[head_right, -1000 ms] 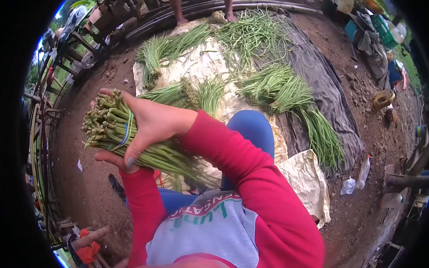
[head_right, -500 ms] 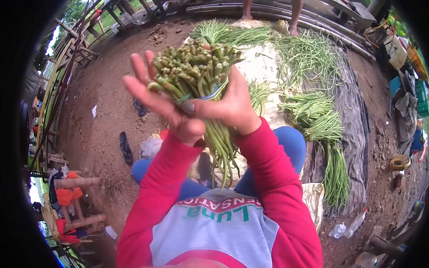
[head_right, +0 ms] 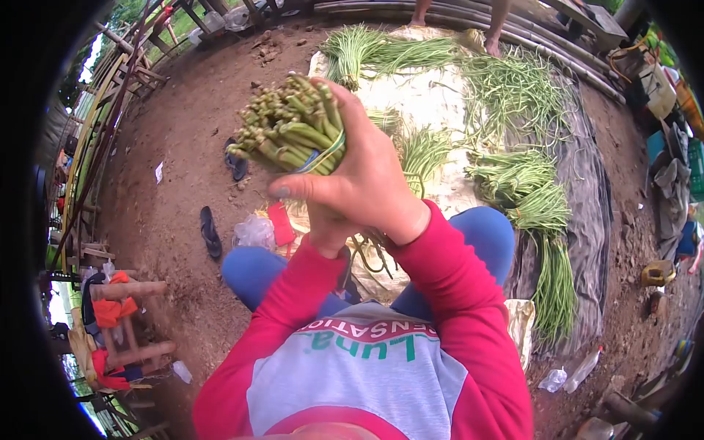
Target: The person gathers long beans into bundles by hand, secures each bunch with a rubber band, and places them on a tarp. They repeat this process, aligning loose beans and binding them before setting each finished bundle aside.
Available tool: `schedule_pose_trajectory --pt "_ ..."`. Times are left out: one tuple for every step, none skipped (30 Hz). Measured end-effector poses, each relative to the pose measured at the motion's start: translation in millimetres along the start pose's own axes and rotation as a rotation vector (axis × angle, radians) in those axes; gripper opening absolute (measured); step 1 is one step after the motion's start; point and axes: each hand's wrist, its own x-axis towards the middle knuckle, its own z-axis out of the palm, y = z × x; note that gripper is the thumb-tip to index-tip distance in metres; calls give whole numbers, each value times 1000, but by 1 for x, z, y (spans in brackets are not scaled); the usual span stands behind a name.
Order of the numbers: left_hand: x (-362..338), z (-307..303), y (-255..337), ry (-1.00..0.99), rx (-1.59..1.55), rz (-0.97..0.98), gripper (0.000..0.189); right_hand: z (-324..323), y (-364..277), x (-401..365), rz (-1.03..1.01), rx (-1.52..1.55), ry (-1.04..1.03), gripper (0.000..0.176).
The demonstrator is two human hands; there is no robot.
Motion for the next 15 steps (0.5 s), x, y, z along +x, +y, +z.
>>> schedule_pose_trajectory --pt "1 2 9 -7 -3 -4 86 1 1 0 -61 -36 -69 110" --pt "3 1 18 15 104 66 87 2 2 0 -96 -4 -111 110" --pt "4 -2 26 36 210 137 89 4 2 -1 -132 26 -152 111" --pt "5 -5 35 59 316 208 90 8 -5 -2 -64 72 -135 110" --pt "4 -9 46 85 422 278 91 1 5 3 -92 23 -272 104" --pt "3 -14 60 80 420 270 91 5 8 -4 127 362 -234 101" --pt "3 -22 79 37 657 391 84 15 7 -7 345 701 -187 98" --pt "5 -30 98 -8 892 518 77 20 40 1 560 1504 -265 92" --pt "6 -38 116 -54 1126 648 70 22 -12 5 622 1478 -109 89" --pt "7 -44 130 -104 1357 781 63 33 12 5 463 1600 -205 81" --pt "6 -49 137 -155 1588 917 56 54 49 3 294 1711 -304 76" --pt "-12 -52 139 -215 1735 841 54 74 68 -11 283 1820 -209 76" --pt "-27 -55 140 -263 1822 748 50 89 86 -25 298 2038 -344 77" --pt "-43 -57 136 -277 1848 630 57 99 101 -48 408 2112 -354 76" --pt "-58 -61 129 -289 1871 506 64 115 126 -73 454 2126 -339 73"
